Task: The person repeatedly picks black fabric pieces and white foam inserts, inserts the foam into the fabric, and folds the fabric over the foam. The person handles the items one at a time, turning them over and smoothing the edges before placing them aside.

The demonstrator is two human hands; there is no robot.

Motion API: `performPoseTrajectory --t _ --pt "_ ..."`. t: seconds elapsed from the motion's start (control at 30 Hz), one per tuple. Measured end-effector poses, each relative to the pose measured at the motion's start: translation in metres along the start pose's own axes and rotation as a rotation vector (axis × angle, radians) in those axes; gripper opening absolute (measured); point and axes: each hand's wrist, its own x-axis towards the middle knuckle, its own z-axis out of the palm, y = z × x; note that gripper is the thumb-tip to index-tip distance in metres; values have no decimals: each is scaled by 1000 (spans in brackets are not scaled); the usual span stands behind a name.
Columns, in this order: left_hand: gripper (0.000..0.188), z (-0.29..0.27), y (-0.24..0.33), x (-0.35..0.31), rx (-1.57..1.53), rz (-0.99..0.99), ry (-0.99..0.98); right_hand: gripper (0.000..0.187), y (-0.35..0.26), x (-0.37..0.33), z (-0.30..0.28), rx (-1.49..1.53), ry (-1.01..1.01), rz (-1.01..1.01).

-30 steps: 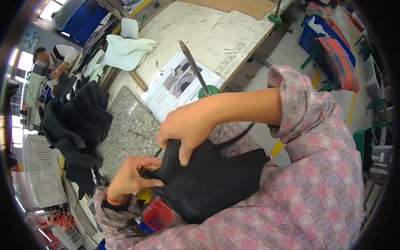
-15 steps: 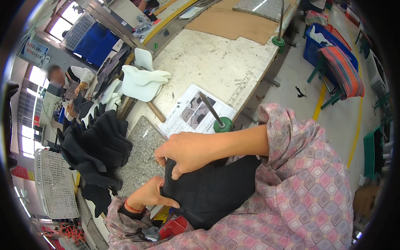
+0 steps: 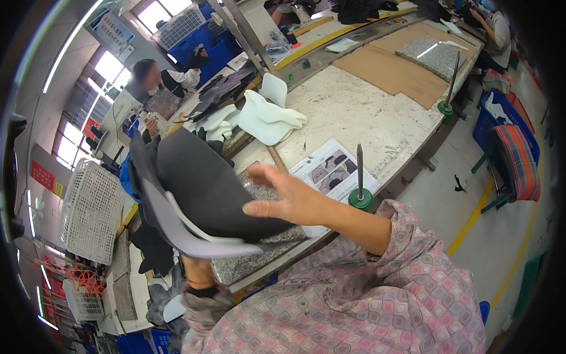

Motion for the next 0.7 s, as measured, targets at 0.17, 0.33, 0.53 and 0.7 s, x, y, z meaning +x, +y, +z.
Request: performPoseTrajectory --t 0.17,0.33,0.53,0.7 --pt "76 -47 -74 -47 355 -58 -158 67 49 -49 -13 639 -229 696" --pt "88 -85 -98 -108 546 7 -76 46 62 -115 15 941 122 671" --pt "82 -66 -113 -108 385 36 -41 13 56 -103 23 712 -56 88" --pt "42 -2 -102 -48 406 249 9 14 17 -33 -7 -371 -291 -258"
